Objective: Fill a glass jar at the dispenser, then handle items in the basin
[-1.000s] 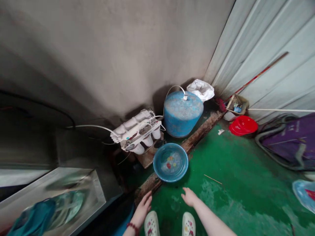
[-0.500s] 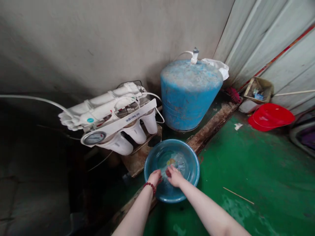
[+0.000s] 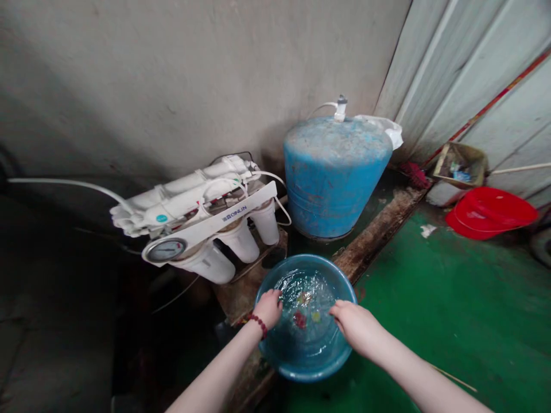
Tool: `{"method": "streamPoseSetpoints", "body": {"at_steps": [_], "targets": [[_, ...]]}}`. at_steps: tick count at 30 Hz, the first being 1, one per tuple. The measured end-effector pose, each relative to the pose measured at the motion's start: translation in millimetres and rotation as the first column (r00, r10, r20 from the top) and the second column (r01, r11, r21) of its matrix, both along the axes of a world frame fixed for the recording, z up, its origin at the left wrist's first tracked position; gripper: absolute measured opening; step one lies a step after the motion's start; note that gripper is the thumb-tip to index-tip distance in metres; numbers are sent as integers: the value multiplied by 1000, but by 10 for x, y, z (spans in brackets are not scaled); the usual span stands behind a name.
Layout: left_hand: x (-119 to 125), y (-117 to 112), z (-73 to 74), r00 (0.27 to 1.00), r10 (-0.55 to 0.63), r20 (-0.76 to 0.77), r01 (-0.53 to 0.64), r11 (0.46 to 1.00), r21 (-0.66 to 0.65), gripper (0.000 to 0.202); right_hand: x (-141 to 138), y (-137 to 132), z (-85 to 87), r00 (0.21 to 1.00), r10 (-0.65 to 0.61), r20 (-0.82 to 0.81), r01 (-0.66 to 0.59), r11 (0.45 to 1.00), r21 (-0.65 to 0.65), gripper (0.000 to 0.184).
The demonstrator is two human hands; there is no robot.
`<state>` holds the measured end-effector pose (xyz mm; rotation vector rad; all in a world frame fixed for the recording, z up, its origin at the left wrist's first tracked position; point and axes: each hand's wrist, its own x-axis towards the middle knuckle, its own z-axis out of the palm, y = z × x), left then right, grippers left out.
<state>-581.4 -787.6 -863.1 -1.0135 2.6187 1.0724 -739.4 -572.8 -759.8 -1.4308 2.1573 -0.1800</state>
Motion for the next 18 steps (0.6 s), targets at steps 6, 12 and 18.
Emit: {"method": "streamPoseSetpoints", "body": {"at_steps": [6, 12, 18], "targets": [[-513, 590, -682, 933, -347, 97, 337, 935, 111, 63, -235, -392, -1096, 988, -145, 49, 143, 988, 55, 24], [-499, 313, -741, 982, -103, 160, 57, 962, 268, 28, -345, -506, -1786, 905, -399, 146, 397, 917, 40, 29], [-317, 166, -496, 925, 380, -11, -302, 751, 588, 49, -129, -708, -1913, 696, -655, 294, 684, 729, 5, 39]]}}
